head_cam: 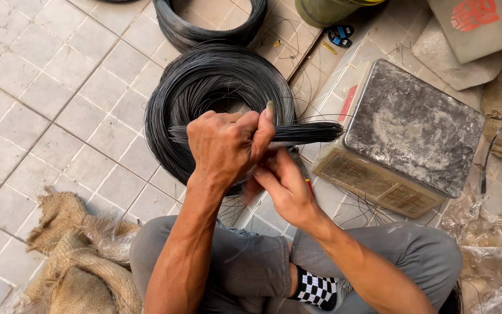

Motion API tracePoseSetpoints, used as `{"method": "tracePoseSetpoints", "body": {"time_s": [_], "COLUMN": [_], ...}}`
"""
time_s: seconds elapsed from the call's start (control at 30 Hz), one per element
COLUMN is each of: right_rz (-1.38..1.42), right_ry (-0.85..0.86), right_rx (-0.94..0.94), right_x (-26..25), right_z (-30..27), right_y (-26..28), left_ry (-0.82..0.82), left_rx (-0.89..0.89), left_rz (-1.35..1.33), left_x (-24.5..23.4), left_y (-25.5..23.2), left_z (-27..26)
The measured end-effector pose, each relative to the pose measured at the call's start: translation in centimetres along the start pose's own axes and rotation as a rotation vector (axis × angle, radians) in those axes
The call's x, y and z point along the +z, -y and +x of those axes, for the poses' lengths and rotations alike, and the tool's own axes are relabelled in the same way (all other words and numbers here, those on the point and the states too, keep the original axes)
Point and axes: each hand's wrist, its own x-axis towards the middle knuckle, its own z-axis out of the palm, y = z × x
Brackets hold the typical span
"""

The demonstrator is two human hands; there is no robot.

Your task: The person sits on the floor and uses pliers to cut a length of wire from a large coil. They then gather the cut wire and wrap it into a smaller, tighter coil by hand, securing it with a twist.

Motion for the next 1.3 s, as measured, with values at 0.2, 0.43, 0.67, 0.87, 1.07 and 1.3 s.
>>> {"method": "tracePoseSetpoints", "body": {"time_s": [0.2, 0.43, 0.67, 0.87, 1.07, 1.3], "right_rz": [-1.214, -1.143, -0.553, -0.337, -0.398, -1.298], "right_ry": [0.004, 0.295, 0.301, 0.349, -0.265, -0.262], "right_rx": [-0.016, -0.187, 0.195, 0.449, 0.063, -1.11], "right_x": [-1.4, -5.1, -10.7, -13.4, -15.7, -4.9], "right_z": [-1.8, 3.9, 9.6, 9.7, 8.3, -3.0], "right_y": [11.8, 16.9, 9.5, 5.2, 6.7, 4.5], "left_ry": [-0.012, 0.089, 0.108, 0.127, 0.267, 0.449], "left_rx": [0.035, 0.166, 0.191, 0.242, 0.077, -0.121], "left_rz": [-0.004, 0.153, -0.163, -0.196, -0.235, -0.121], "left_x": [0.1, 0.5, 0.1, -0.9, -2.7, -2.8], "left_y": [-1.3, -2.3, -2.3, -2.9, -1.9, -1.3], "left_z": [0.4, -0.3, -0.8, 0.4, 1.5, 1.4]}}
